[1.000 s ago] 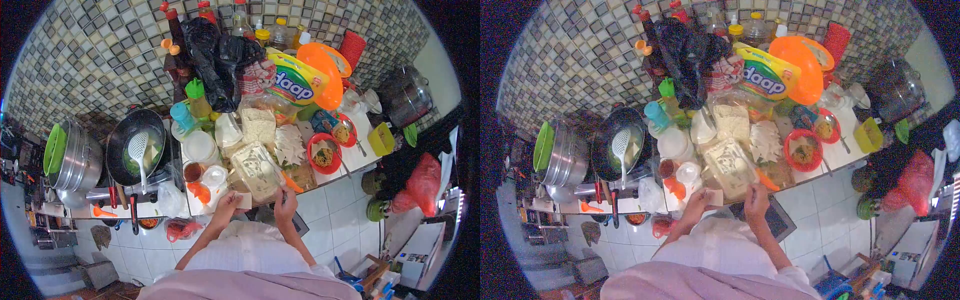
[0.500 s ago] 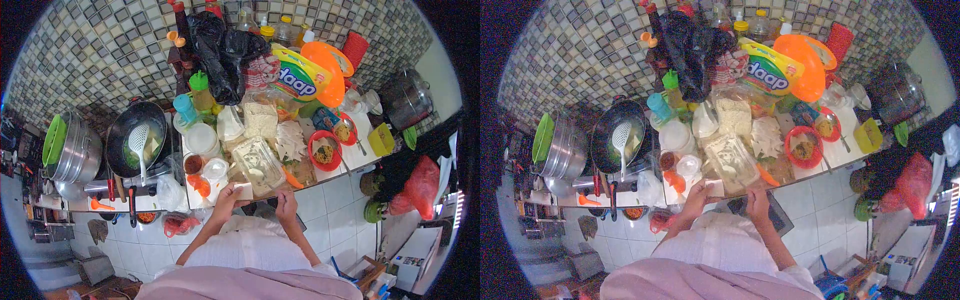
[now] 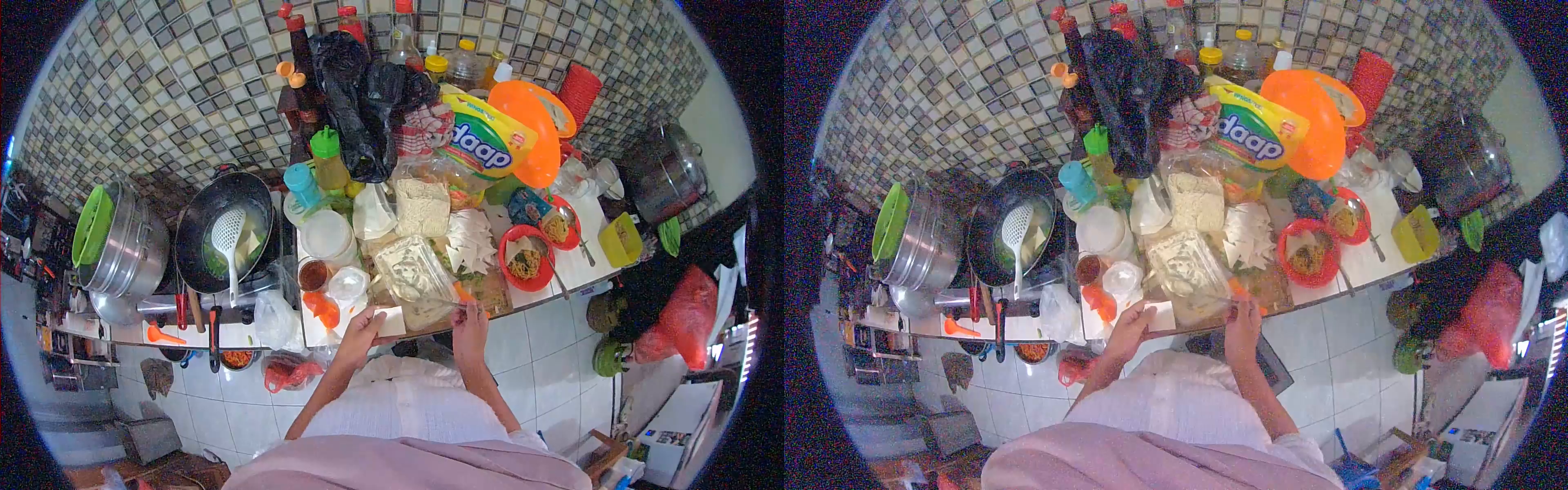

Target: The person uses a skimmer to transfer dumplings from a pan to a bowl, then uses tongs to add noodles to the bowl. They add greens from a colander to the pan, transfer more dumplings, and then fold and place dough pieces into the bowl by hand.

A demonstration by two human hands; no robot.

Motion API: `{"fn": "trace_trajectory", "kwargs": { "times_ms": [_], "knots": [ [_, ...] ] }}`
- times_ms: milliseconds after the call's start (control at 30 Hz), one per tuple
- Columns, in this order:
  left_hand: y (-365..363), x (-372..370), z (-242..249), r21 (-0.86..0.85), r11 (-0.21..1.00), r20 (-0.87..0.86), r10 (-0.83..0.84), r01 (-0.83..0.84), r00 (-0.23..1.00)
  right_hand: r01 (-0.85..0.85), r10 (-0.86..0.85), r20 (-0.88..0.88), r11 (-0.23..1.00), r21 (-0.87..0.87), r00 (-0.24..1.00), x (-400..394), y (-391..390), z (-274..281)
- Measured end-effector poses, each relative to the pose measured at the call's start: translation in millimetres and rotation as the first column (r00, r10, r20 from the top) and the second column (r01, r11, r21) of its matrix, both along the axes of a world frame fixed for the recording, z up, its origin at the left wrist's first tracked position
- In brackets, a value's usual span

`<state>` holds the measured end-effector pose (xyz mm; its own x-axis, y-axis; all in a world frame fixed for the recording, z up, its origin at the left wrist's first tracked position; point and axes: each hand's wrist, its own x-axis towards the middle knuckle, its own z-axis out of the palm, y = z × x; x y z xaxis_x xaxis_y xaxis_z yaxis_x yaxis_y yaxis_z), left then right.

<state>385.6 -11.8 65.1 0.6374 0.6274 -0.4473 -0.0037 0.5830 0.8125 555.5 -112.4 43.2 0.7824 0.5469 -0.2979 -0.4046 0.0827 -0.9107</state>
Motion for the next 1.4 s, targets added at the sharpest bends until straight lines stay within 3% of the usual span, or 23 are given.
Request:
{"fn": "trace_trajectory", "kwargs": {
  "times_ms": [100, 133, 167, 200, 267, 300, 367, 400, 433, 467, 500, 567, 700, 800, 900, 1033, 1100, 1400],
  "knots": [
    [-2, -4, 18, -0.057, 0.998, 0.04, 0.036, -0.033, 0.999, 0.056, -0.047, -0.081, 0.993, 0.108, 0.996, 6, 1, 7],
    [-2, -3, 27, -0.121, 0.991, 0.113, 0.068, -0.054, 0.991, 0.021, -0.035, 0.226, 0.998, 0.063, 0.974, 12, 1, 8],
    [-2, -2, 33, -0.187, 0.98, 0.182, 0.105, -0.071, 0.978, 0.002, -0.006, 0.51, 1.0, 0.009, 0.86, 15, 1, 9],
    [0, -1, 35, -0.185, 0.98, 0.183, 0.112, -0.078, 0.977, -0.005, -0.001, 0.511, 1.0, 0.011, 0.86, 16, 3, 25],
    [4, 3, 38, -0.148, 0.987, 0.266, 0.106, -0.068, 0.958, 0.01, -0.055, 0.169, 0.967, 0.256, 0.984, 16, -2, 64],
    [7, 5, 39, -0.148, 0.986, 0.266, 0.112, -0.075, 0.957, 0.004, -0.049, 0.168, 0.967, 0.256, 0.984, 15, -6, 75],
    [16, 17, 42, -0.114, 0.991, 0.308, 0.095, -0.063, 0.947, -0.103, -0.033, 0.42, 0.949, 0.297, 0.907, 17, -16, 90],
    [18, 24, 58, -0.085, 0.994, 0.25, 0.094, -0.075, 0.964, -0.103, -0.037, 0.422, 0.947, 0.303, 0.906, 23, -20, 93],
    [19, 28, 64, -0.08, 0.994, 0.253, 0.09, -0.072, 0.963, -0.233, -0.029, 0.717, 0.936, 0.264, 0.696, 32, -25, 96],
    [20, 32, 68, -0.06, 0.996, 0.281, 0.087, -0.073, 0.956, -0.336, -0.035, 0.919, 0.924, 0.179, 0.393, 38, -29, 100],
    [21, 36, 73, -0.041, 0.997, 0.307, 0.082, -0.073, 0.948, -0.332, -0.044, 0.92, 0.925, 0.184, 0.39, 40, -31, 107],
    [21, 42, 87, -0.021, 0.999, 0.331, 0.052, -0.048, 0.942, -0.428, 0.12, 0.985, 0.902, -0.057, 0.121, 43, -35, 118],
    [19, 49, 97, -0.008, 1.0, 0.335, 0.004, -0.002, 0.942, -0.38, -0.013, 0.989, 0.923, 0.068, 0.145, 49, -43, 115],
    [19, 53, 99, 0.021, 1.0, 0.344, -0.012, 0.005, 0.939, -0.375, 0.007, 0.997, 0.927, 0.023, 0.077, 54, -42, 126],
    [18, 58, 99, 0.017, 1.0, 0.346, -0.008, 0.002, 0.938, -0.403, 0.05, 0.995, 0.915, -0.009, 0.091, 58, -45, 131],
    [20, 63, 101, 0.05, 0.999, 0.346, -0.022, 0.005, 0.938, -0.422, -0.008, 0.999, 0.906, 0.027, 0.047, 66, -45, 129],
    [18, 64, 100, 0.042, 0.998, 0.314, 0.027, -0.042, 0.949, -0.446, 0.06, 0.998, 0.894, -0.043, 0.024, 66, -46, 129],
    [19, 72, 93, 0.117, 0.989, 0.27, 0.057, -0.092, 0.961, -0.424, 0.071, 0.997, 0.904, -0.054, 0.023, 69, -40, 128]
  ]
}}
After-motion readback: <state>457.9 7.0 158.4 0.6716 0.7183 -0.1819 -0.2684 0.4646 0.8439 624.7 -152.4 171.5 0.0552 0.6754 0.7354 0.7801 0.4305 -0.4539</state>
